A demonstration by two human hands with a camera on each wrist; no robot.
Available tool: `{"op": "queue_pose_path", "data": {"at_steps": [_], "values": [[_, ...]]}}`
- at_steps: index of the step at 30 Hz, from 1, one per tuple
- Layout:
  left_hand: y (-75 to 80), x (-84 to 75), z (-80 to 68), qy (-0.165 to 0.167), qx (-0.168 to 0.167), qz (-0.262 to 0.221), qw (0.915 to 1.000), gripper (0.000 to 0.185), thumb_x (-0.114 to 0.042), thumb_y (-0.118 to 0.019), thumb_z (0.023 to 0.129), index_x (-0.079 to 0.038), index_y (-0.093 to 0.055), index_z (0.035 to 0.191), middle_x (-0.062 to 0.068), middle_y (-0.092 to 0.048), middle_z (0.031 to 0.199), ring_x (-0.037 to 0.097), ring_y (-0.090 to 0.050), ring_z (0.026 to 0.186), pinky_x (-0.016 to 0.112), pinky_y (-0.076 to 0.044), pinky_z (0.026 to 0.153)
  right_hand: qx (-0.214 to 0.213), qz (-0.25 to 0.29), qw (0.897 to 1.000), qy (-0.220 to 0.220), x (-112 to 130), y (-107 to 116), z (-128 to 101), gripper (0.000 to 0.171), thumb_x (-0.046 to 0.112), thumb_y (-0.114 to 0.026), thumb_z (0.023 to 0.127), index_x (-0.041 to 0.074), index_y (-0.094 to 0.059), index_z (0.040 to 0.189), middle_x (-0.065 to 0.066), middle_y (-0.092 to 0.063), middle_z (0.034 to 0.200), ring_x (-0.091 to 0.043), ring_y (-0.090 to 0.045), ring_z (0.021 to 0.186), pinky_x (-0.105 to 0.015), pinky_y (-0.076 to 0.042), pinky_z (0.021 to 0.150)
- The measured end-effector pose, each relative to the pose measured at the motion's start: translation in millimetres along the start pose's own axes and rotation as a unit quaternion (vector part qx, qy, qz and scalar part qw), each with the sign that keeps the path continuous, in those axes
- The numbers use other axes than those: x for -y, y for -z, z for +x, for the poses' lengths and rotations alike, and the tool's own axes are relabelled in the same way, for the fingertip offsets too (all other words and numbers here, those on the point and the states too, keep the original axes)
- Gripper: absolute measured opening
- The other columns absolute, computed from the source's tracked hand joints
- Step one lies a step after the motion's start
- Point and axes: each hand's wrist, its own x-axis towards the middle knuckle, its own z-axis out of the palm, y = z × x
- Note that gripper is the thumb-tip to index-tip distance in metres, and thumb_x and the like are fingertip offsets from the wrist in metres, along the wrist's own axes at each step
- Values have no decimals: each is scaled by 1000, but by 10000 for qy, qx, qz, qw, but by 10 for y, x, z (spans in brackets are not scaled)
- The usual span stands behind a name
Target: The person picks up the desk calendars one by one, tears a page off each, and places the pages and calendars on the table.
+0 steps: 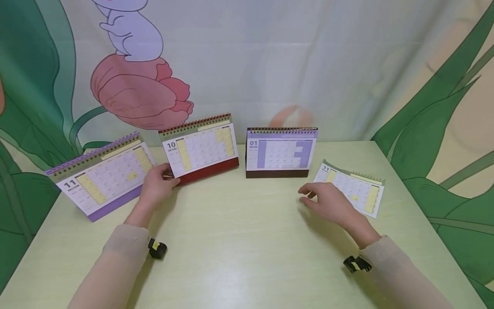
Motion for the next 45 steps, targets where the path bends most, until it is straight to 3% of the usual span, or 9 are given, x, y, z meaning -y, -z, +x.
{"op": "queue_pose_path", "data": {"at_steps": [6,17,23,30,39,45], "values": [[-34,-47,-18,-128,-80,-692,9975,40,8,-67,93,10,-57,132,26,-62,118,32,-63,102,17,-51,73,-1,26,10000,1,6,-9,-9,20,13,-71,97,2,-74,114,-10,-74,109,-24,-70,93,-44,-56,83],[-20,-151,-57,-37,-46,-1690,9856,50,12,-65,93,6,-48,139,22,-56,119,23,-61,103,22,-56,82,27,65,10000,49,33,2,-18,20,12,-69,98,2,-74,115,-9,-74,109,-23,-70,93,-44,-56,83],[-41,-179,-67,-149,-15,-2149,9765,52,14,-61,94,4,-44,142,20,-53,123,18,-61,102,22,-56,83,34,85,9999,83,37,7,-3,20,12,-69,98,2,-74,115,-9,-74,109,-23,-70,93,-44,-56,83],[-63,-207,-97,-257,-70,-2238,9743,48,16,-59,94,4,-44,139,21,-53,124,17,-60,99,19,-54,82,105,138,9998,104,19,-27,18,21,13,-68,99,2,-74,115,-10,-74,110,-22,-70,93,-44,-56,84],[-25,-247,-224,-140,-52,-2292,9733,50,15,-58,95,2,-44,141,19,-53,125,21,-59,102,21,-55,83,117,169,9997,164,32,-39,35,20,14,-69,99,2,-74,115,-10,-74,110,-21,-70,92,-43,-56,83],[35,-246,-323,-256,16,-2290,9731,49,16,-56,96,1,-43,141,20,-53,128,20,-59,103,21,-55,83,132,171,9996,158,31,-42,35,21,14,-69,99,2,-74,116,-10,-74,110,-22,-70,93,-44,-56,83]]}}
